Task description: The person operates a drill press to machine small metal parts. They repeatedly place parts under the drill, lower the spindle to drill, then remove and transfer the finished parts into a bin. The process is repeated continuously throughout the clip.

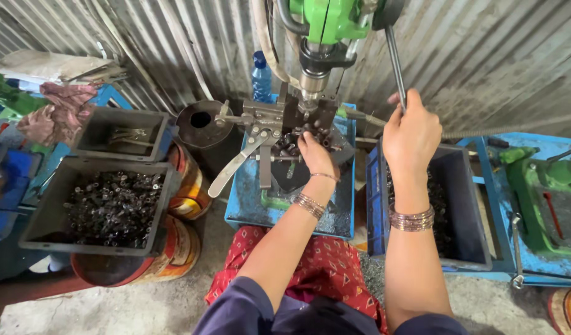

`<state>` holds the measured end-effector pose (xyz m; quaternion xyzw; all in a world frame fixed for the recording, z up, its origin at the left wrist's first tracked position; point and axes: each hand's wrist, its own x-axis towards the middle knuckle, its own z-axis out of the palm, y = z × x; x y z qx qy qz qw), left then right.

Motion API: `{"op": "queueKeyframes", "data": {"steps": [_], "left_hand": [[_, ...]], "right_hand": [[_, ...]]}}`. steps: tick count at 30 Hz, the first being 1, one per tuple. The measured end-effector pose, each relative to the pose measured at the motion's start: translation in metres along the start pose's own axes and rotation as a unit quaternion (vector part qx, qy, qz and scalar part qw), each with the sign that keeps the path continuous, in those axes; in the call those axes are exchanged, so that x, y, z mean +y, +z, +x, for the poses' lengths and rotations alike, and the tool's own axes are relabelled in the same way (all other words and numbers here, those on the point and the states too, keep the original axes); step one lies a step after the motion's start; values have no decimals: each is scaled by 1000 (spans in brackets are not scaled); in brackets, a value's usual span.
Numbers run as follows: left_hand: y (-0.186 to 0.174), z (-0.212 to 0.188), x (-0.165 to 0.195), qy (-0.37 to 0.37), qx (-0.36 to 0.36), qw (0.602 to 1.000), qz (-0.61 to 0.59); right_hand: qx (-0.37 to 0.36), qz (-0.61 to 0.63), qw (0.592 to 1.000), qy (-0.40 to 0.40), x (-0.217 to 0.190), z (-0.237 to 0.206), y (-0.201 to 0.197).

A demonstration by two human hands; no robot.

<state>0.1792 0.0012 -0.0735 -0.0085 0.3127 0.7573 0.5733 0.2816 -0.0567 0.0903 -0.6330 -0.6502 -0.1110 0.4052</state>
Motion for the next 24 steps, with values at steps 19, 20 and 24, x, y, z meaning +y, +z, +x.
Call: {"op": "queueKeyframes", "data": {"steps": [19, 20, 24], "left_hand": [[-33, -64, 64, -15, -162, 956, 243], [-45, -70, 87, 169, -184, 907, 338], [-75, -45, 182, 560, -63, 599, 569]], "right_hand": [[-11, 8, 1000, 10, 3, 3, 5], [-10, 8, 1000, 10, 2, 3, 5], [-2, 1, 1000, 12, 3, 2, 6]]}}
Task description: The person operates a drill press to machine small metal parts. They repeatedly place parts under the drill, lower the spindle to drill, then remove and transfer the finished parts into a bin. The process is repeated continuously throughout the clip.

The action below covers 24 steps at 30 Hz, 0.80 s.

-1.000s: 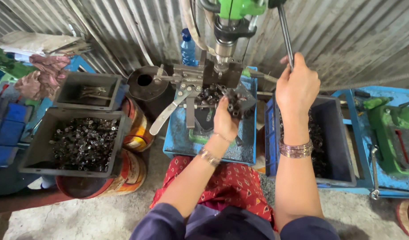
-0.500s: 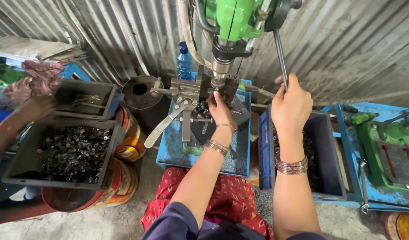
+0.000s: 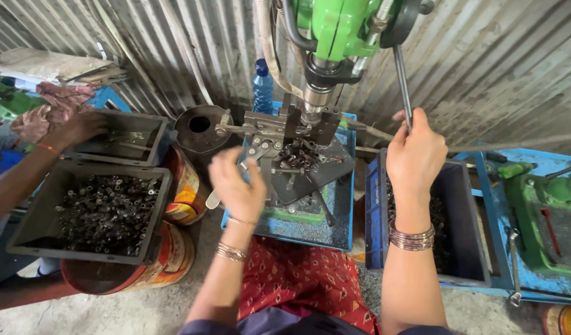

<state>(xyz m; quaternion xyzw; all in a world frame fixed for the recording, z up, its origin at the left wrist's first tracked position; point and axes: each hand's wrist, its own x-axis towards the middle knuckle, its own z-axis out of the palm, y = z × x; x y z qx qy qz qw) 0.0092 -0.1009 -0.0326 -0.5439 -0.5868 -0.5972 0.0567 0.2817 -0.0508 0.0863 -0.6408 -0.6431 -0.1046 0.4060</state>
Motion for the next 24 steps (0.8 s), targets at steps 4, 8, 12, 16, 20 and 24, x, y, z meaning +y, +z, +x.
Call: {"op": "queueKeyframes", "data": {"steps": [4, 8, 12, 16, 20, 24], "left_hand": [[2, 44, -46, -17, 28, 994, 101], [27, 76, -58, 34, -19, 993, 108], [37, 91, -66, 97, -102, 984, 105], [40, 90, -77, 87, -127, 980, 123], [43, 87, -83, 95, -117, 981, 122], [43, 88, -84, 94, -116, 981, 121]], "right_hand": [[16, -26, 1000, -5, -1, 0, 3], [19, -6, 1000, -2, -2, -1, 6], [24, -2, 1000, 12, 1, -1, 18], [75, -7, 997, -14, 15, -1, 48], [135, 8, 989, -59, 35, 9, 87], [164, 7, 984, -62, 53, 26, 121]]}}
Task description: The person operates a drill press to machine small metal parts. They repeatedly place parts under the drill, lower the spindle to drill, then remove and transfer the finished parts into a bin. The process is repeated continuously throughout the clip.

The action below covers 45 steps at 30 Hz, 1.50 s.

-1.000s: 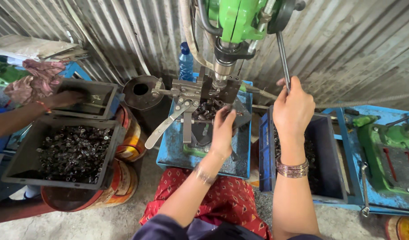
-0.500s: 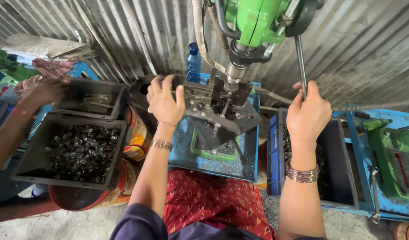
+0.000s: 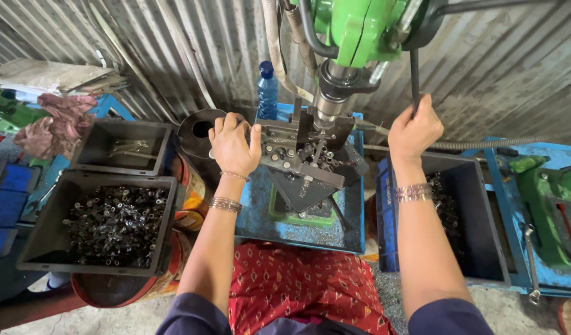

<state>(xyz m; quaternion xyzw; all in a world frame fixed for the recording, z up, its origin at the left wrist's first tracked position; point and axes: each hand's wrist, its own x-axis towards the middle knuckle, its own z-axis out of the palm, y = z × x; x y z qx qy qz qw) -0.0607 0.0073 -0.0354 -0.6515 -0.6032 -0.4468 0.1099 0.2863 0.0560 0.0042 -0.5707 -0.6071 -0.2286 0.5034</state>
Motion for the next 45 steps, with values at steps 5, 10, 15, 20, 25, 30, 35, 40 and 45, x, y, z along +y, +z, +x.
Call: {"op": "queueKeyframes", "data": {"steps": [5, 10, 15, 20, 25, 30, 35, 40, 45], "left_hand": [[-1, 0, 0, 9, 6, 1000, 7], [0, -2, 0, 7, 8, 1000, 5], [-1, -2, 1, 3, 8, 1000, 6], [-3, -2, 2, 4, 5, 1000, 18], [-4, -1, 2, 2, 5, 1000, 14], [-4, -2, 2, 0, 5, 1000, 12], [-4, -3, 1, -2, 8, 1000, 8], [-4, -4, 2, -3, 9, 1000, 6], [-5, -3, 2, -7, 8, 1000, 12]], "right_hand": [[52, 46, 996, -47, 15, 9, 31], [70, 21, 995, -68, 22, 12, 43], [81, 32, 994, -66, 23, 12, 47], [81, 33, 994, -61, 27, 12, 50], [95, 22, 993, -60, 31, 13, 57], [95, 28, 993, -72, 33, 14, 59], [96, 28, 992, -75, 33, 13, 60], [102, 38, 991, -73, 34, 14, 62], [116, 34, 990, -79, 35, 16, 65]]}}
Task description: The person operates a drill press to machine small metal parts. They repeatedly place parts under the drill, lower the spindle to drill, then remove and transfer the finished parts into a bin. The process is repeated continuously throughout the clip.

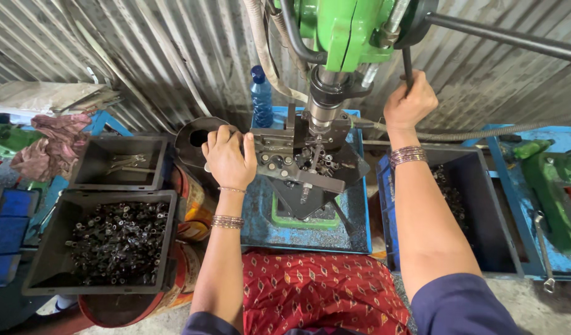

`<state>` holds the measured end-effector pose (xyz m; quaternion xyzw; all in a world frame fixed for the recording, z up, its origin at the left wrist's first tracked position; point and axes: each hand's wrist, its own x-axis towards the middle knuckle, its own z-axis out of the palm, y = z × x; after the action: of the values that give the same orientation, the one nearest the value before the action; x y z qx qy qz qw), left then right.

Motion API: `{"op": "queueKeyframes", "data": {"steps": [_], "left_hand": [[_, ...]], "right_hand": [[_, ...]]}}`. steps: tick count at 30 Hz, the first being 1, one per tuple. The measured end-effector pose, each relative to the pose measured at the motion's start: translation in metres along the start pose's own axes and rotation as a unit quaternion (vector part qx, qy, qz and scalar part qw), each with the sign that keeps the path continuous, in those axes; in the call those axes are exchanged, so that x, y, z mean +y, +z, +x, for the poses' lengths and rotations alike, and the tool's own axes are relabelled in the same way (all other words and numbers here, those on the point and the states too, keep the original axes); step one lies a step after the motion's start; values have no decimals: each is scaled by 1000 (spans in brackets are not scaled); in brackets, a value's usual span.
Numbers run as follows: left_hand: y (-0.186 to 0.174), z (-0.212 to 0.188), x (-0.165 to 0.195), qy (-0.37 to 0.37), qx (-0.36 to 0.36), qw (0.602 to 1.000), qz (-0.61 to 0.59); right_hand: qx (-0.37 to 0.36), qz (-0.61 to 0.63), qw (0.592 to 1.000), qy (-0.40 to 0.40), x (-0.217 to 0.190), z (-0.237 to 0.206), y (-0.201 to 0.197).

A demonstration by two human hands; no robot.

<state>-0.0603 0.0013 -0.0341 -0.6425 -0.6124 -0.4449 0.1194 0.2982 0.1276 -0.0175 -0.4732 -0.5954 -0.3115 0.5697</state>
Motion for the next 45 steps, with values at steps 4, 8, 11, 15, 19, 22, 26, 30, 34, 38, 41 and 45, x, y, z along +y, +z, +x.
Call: {"op": "queueKeyframes", "data": {"steps": [4, 8, 11, 15, 19, 22, 26, 30, 34, 38, 41, 45], "left_hand": [[0, 0, -1, 3, 5, 1000, -3], [1, -1, -1, 2, 7, 1000, -4], [1, -2, -2, -1, 5, 1000, -8], [1, -2, -2, -2, 4, 1000, -9], [1, -1, -3, -2, 5, 1000, -10], [1, -1, -3, -2, 9, 1000, -11], [2, -2, -2, -8, 9, 1000, -16], [1, -2, -2, -9, 8, 1000, -11], [1, -2, -2, -10, 10, 1000, -18], [0, -1, -1, -12, 9, 1000, -19], [0, -1, -1, -7, 12, 1000, -14], [1, -2, -1, -8, 14, 1000, -17]], "right_hand": [[-1, 4, 1000, 7, 0, -1, 2], [5, 10, 1000, 10, 0, 0, 3], [6, 9, 1000, 11, -1, 1, 4], [10, 13, 1000, 0, -1, 2, 5], [5, 14, 1000, 5, 0, 2, 6], [5, 12, 1000, 12, 2, 2, 7], [8, 16, 1000, -3, 4, 2, 9], [16, 22, 1000, 0, 5, 2, 12], [18, 26, 999, -2, 6, 3, 13], [18, 25, 1000, -2, 7, 3, 14], [24, 24, 999, -7, 8, 4, 17], [32, 23, 999, -9, 9, 4, 19]]}}
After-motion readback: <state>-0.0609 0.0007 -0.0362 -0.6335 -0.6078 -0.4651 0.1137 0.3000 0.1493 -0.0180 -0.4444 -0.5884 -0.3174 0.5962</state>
